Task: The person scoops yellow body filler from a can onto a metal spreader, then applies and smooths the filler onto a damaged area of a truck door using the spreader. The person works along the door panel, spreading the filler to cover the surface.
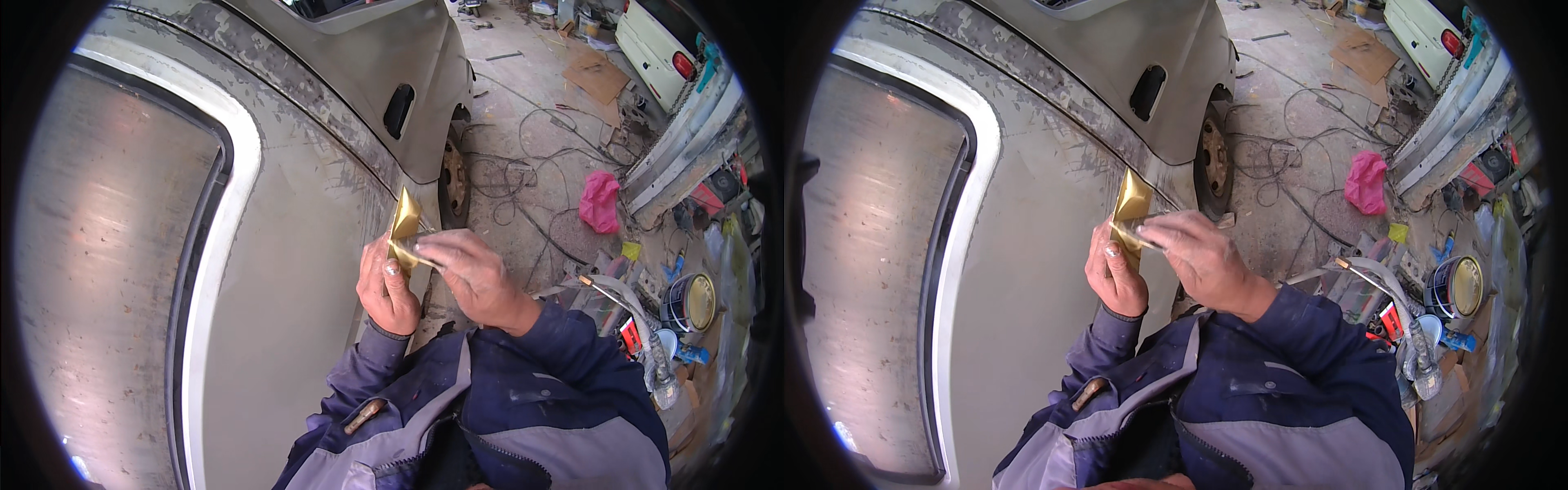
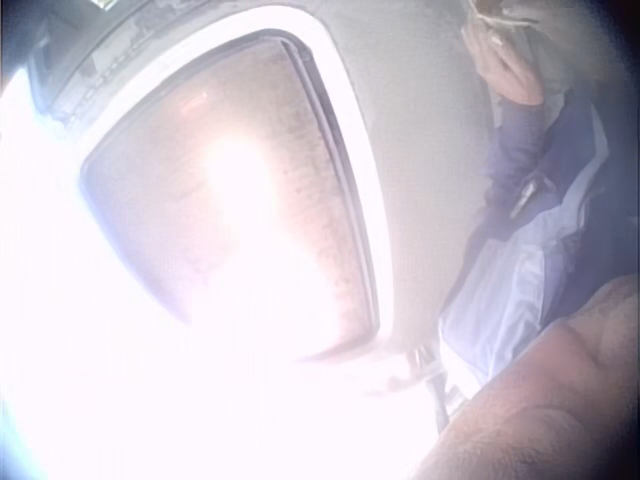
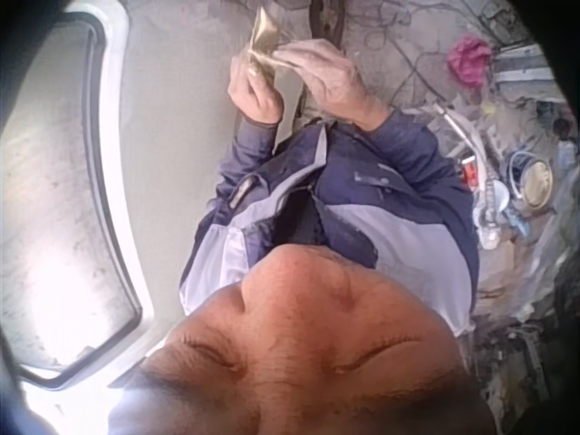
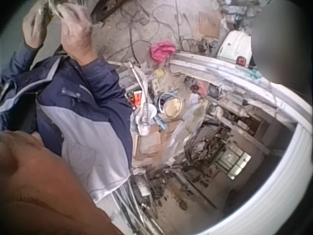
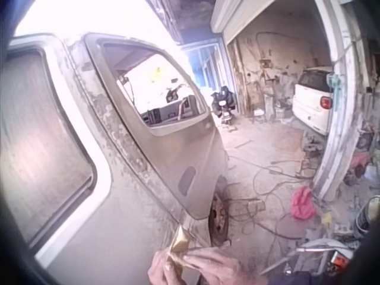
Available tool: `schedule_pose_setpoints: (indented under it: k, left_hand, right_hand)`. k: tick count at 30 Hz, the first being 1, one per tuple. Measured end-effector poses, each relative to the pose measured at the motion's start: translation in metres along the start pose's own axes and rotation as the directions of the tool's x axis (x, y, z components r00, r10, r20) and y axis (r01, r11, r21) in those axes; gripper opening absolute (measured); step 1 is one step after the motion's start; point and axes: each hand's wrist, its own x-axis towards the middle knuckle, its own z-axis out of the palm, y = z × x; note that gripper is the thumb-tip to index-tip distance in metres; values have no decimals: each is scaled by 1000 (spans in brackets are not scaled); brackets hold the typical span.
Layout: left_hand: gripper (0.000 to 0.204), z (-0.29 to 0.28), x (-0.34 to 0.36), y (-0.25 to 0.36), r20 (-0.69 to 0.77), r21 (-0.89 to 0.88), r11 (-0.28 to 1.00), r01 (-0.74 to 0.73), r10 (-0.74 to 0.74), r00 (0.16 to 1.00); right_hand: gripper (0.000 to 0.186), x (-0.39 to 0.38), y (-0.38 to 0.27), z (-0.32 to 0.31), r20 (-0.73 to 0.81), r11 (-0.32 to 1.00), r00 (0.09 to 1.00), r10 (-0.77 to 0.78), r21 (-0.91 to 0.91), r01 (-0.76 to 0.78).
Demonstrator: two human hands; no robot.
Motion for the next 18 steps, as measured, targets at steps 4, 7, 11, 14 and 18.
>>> schedule_pose_setpoints:
  k: [4,7,11,14,18]
  left_hand:
    - [57,0,3,0,-67,-98,990,100,-107,992]
    - [62,-6,-3,-3,-138,-404,871,280,-360,923]
    - [63,-15,-9,-9,-5,-755,536,379,-582,813]
    - [59,-9,-21,-3,195,-832,312,459,-610,768]
    - [59,-1,-24,-1,264,-889,159,430,-590,763]
  right_hand:
    - [34,-15,12,-1,158,988,978,-139,-51,149]
    - [31,-13,19,-18,211,990,968,-139,-9,144]
    - [30,7,10,-34,-93,956,973,209,229,-183]
    - [39,22,-1,-17,-173,803,911,373,552,-224]
    - [41,20,-4,11,-148,936,966,214,315,-159]
